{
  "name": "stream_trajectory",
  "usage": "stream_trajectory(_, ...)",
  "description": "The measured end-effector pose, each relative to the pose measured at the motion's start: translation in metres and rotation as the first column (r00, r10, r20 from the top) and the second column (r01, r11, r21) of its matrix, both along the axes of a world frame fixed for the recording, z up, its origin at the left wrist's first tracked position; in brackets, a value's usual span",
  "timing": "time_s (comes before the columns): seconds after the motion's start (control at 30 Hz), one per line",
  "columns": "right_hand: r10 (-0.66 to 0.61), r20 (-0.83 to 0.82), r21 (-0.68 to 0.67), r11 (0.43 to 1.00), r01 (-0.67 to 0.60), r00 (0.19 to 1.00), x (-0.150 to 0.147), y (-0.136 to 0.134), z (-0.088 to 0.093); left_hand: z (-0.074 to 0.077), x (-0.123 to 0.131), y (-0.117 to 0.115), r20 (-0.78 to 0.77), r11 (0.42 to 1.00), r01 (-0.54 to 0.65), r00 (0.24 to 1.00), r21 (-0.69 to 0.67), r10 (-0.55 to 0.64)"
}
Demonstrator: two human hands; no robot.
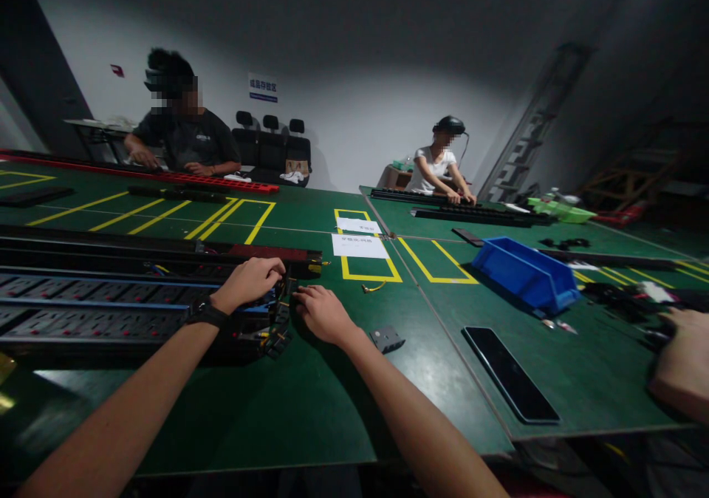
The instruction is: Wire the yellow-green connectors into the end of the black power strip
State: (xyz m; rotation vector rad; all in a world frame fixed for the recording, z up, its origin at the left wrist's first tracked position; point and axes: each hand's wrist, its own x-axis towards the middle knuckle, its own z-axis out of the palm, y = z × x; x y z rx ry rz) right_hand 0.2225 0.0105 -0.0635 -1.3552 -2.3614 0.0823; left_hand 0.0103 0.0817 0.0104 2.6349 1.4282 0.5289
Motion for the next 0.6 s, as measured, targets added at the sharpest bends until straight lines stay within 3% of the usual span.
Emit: stream_trajectory(0.6, -0.001, -0.012, 0.010, 1.000, 0.001, 1.000, 0.0002, -0.0012, 0.0005, 0.0009, 0.0006, -0.0015, -0.010, 1.000, -0.003, 1.000, 0.009, 0.003)
